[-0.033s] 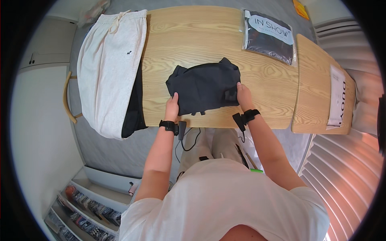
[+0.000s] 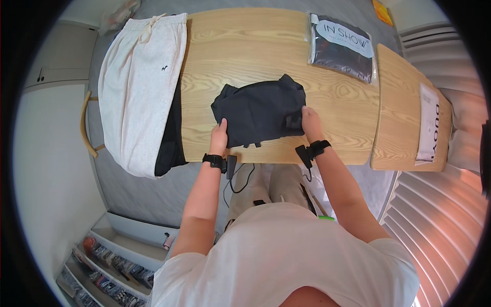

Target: The recorder folds a black skirt and a pair of white sweatpants and places them into plastic shipping bags.

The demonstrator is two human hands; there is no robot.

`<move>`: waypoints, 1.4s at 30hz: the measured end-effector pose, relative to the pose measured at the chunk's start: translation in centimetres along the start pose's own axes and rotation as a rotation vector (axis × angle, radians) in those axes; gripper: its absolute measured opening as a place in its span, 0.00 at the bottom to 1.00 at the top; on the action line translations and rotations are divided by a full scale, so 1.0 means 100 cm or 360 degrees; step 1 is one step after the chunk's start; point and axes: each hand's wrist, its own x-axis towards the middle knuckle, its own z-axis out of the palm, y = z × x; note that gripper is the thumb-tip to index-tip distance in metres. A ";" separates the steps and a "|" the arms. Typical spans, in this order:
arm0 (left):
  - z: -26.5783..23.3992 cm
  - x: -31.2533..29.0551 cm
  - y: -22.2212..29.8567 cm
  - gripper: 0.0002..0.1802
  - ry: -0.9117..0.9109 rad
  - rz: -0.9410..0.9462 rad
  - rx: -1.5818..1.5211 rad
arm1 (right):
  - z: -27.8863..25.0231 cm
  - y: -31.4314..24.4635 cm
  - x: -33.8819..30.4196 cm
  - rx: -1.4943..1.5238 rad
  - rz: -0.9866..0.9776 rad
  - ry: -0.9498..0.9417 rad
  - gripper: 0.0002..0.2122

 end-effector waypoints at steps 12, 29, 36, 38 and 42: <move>0.041 -0.051 0.069 0.21 0.0430 0.0852 0.1256 | 0.016 -0.067 -0.019 -0.0978 -0.1357 0.0102 0.21; 0.002 0.023 0.039 0.33 -0.0160 0.1562 0.2114 | 0.026 -0.039 0.008 -0.0933 -0.1282 -0.0205 0.25; 0.009 0.032 0.059 0.45 0.0250 0.0894 0.1638 | 0.007 -0.042 0.032 -0.0194 -0.0527 -0.0020 0.44; -0.001 0.047 0.065 0.33 0.0254 0.0843 0.1511 | 0.007 -0.043 0.042 -0.0050 -0.0346 -0.0163 0.42; -0.005 0.045 0.088 0.18 -0.0359 0.0366 0.1133 | -0.017 -0.048 0.041 0.0198 -0.0005 -0.0590 0.25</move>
